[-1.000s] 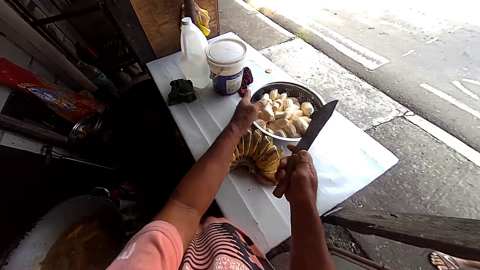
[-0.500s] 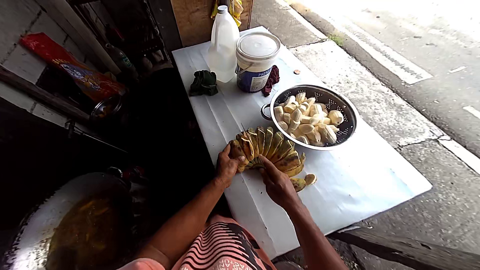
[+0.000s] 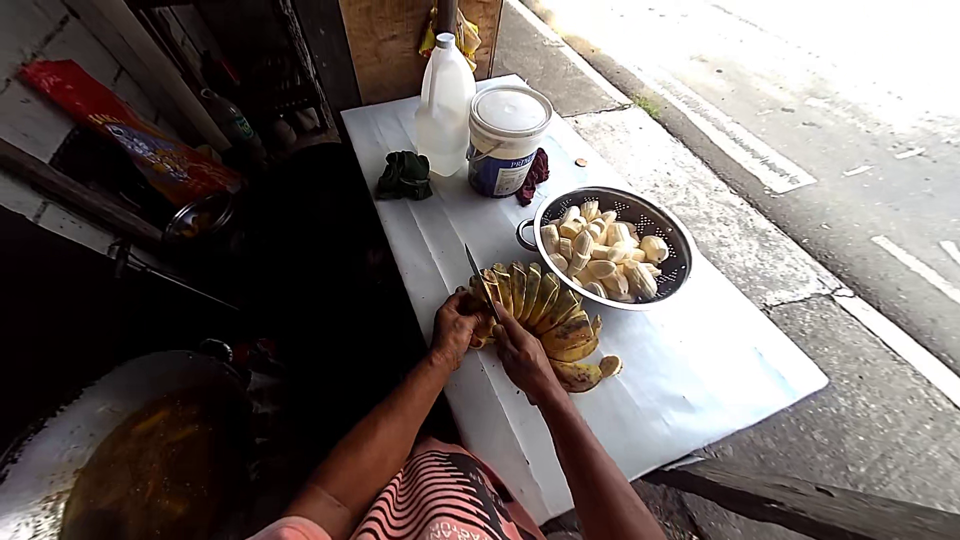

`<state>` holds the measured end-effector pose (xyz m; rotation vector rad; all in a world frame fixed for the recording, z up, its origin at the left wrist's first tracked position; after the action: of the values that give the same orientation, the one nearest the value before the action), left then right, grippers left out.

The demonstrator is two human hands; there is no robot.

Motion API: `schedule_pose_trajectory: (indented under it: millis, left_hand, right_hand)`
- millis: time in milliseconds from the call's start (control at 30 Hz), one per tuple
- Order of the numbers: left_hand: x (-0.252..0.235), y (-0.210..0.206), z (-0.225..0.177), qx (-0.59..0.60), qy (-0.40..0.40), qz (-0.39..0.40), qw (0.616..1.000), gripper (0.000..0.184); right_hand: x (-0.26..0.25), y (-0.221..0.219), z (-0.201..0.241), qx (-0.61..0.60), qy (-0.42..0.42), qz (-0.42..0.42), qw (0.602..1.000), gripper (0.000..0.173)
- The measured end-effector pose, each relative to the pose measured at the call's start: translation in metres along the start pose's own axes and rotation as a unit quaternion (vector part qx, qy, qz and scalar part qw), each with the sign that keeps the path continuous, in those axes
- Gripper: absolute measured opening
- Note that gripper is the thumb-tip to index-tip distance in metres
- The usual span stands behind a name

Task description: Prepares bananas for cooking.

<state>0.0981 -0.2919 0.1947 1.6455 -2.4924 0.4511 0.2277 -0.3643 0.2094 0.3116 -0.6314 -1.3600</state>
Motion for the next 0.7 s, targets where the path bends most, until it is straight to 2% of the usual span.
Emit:
schedule_pose_trajectory:
  millis: [133, 233, 300, 367, 467, 533, 600, 700]
  left_hand:
    - [0.006, 0.003, 0.003, 0.103, 0.024, 0.0, 0.994, 0.039]
    - [0.016, 0.005, 0.0, 0.117, 0.002, 0.043, 0.992, 0.04]
    - [0.016, 0.007, 0.001, 0.026, 0.008, 0.048, 0.998, 0.043]
    - [0.01, 0.004, 0.003, -0.114, 0.018, 0.037, 0.993, 0.05]
    - [0.011, -0.003, -0.006, -0.296, 0.029, -0.023, 0.954, 0.057]
    - [0.019, -0.009, -0.014, -0.378, 0.075, -0.025, 0.922, 0.061]
    - [0.023, -0.013, -0.02, -0.411, 0.098, -0.021, 0.906, 0.058]
    - [0.025, -0.009, -0.019, -0.397, 0.074, -0.002, 0.915, 0.051]
  right_hand:
    - [-0.005, -0.025, -0.022, -0.119, 0.064, -0.036, 0.99, 0.049]
    - [-0.013, -0.027, -0.026, -0.29, 0.08, -0.05, 0.952, 0.041]
    - [-0.013, -0.028, -0.028, -0.37, 0.077, -0.027, 0.926, 0.041]
    - [-0.013, -0.03, -0.028, -0.397, 0.084, -0.017, 0.914, 0.039]
    - [-0.017, -0.032, -0.025, -0.396, 0.089, -0.023, 0.914, 0.039]
    - [-0.02, -0.03, -0.018, -0.385, 0.087, -0.051, 0.917, 0.039]
    - [-0.02, -0.028, -0.011, -0.37, 0.08, -0.084, 0.922, 0.037]
    - [-0.009, -0.028, -0.002, -0.354, 0.088, -0.118, 0.923, 0.036]
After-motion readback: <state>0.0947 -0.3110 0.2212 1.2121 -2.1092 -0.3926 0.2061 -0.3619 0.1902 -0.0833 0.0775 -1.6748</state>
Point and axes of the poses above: each hand's wrist, its own x-axis away from the middle knuckle, its own y-axis out of the back of the hand, z = x × y, the point moved 4 cm from there along -x, towards the middle knuckle, and after that the axes turned 12 degrees about z, right-handed, at the moved point
